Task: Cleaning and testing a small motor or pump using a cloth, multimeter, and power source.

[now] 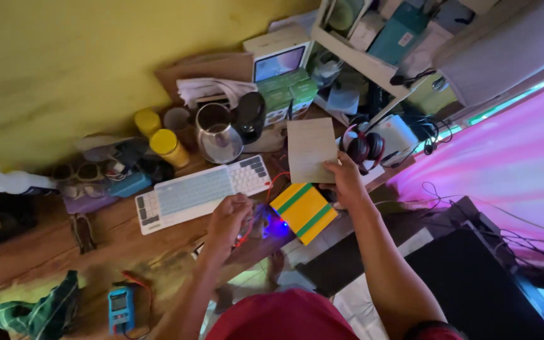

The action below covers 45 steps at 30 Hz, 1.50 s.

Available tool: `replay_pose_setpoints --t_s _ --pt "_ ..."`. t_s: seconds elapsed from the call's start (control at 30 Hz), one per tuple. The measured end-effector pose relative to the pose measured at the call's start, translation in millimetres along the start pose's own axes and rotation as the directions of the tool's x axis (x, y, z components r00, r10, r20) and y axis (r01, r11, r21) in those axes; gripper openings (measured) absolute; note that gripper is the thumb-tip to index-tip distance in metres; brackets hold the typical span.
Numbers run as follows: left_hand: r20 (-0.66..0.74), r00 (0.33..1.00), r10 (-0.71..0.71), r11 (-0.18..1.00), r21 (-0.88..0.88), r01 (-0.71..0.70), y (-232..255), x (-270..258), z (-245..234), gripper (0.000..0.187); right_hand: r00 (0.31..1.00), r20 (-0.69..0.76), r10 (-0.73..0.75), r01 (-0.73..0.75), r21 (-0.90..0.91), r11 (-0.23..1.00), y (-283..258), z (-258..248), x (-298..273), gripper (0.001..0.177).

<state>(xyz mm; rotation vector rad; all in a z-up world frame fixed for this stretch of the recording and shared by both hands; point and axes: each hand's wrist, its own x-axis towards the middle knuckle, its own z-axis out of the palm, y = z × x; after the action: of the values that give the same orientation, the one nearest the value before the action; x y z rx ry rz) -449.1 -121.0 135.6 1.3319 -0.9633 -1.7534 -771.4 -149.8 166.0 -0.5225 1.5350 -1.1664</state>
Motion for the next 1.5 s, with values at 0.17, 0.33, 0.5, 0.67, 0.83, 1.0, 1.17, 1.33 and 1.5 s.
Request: replay_pose_setpoints --t_s 0.17,0.33,0.5,0.67,0.83,1.0,1.17,1.33,1.5 --pt "-0.026 0.999 -0.042 0.994 0.101 0.044 24 15 68 0.032 0.946 0.068 -0.318 0.325 -0.255 0.911 -20 -21 4 0.028" --pt "0.013 1.000 -0.001 0.991 0.135 -0.001 34 26 96 0.036 0.774 0.097 -0.626 0.464 -0.760 0.456 -81 -46 40 0.030" --pt "0.017 1.000 -0.005 0.995 0.099 0.004 27 35 100 0.036 0.509 0.322 -0.798 0.398 -0.910 -0.113 -197 -61 87 0.019" --pt "-0.025 0.999 0.031 0.999 0.027 -0.030 12 37 89 0.036 0.427 0.474 -0.770 0.388 -0.865 -0.317 -225 -88 143 0.020" --pt "-0.087 0.996 -0.002 1.000 -0.002 0.002 23 21 74 0.035 0.343 0.536 -0.772 0.338 -0.837 -0.431 -219 -83 163 0.023" --pt "-0.106 0.993 -0.044 0.998 0.042 0.049 17 20 72 0.032 0.438 0.492 -0.752 0.338 -0.866 -0.370 -213 -87 148 0.011" --pt "-0.092 0.996 -0.001 0.999 0.053 0.006 10 21 73 0.031 0.474 0.468 -0.746 0.291 -0.883 -0.369 -217 -82 150 0.016" --pt "-0.091 0.996 -0.004 0.998 0.069 0.011 10 20 73 0.032 0.482 0.510 -0.713 0.267 -0.860 -0.435 -223 -65 174 0.021" --pt "-0.113 0.993 -0.040 0.996 0.076 0.049 18 10 69 0.034 0.472 0.519 -0.713 0.219 -0.852 -0.475 -217 -61 213 0.012"
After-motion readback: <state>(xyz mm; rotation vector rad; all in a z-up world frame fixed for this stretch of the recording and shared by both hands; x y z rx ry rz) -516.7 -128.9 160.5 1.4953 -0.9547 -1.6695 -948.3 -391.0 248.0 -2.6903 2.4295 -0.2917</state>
